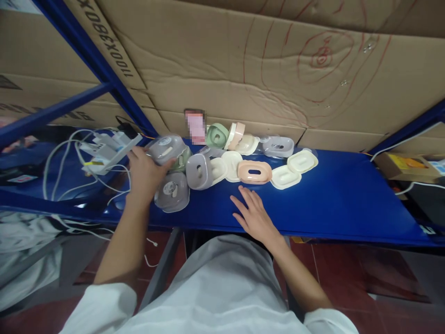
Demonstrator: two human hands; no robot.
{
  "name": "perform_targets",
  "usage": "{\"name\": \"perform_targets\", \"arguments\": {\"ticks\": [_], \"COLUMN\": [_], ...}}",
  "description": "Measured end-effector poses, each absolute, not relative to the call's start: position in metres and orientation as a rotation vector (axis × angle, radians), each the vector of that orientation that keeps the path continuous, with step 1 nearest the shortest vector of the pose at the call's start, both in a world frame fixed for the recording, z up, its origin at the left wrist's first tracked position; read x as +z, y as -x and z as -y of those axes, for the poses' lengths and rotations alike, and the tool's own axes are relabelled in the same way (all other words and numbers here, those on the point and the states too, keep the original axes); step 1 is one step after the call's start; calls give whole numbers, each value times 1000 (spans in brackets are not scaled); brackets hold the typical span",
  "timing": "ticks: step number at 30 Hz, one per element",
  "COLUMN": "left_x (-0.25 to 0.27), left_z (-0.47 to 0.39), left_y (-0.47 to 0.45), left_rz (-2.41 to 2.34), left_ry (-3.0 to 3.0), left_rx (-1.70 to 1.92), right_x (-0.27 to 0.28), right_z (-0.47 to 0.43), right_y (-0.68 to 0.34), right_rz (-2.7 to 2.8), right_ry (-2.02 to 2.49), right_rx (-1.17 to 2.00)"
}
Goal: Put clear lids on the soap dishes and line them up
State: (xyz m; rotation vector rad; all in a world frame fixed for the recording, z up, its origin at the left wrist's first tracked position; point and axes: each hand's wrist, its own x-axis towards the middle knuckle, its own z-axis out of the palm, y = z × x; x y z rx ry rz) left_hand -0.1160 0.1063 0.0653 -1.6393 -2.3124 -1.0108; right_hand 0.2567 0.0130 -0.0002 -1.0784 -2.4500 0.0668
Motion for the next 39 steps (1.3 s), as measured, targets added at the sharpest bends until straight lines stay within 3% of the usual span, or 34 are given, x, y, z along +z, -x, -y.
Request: {"name": "perform_targets", "arguments": {"ticks": [15, 25, 39], "left_x": [72, 68, 5], "left_z": [-89, -50, -34], "left_y": [98, 75, -11], "left_rz": [2394, 1948, 1759], "left_ry": [1784, 1996, 2632], "left_rx": [-768, -1117, -926], "right_x": [12, 42, 19], "right_z": [-19, -103, -46], "right_y": [-238, -149, -300], "right_rz": [2549, 2759, 2305], "right_ry": [939, 790, 951], "right_rx": [-7, -258, 24]}}
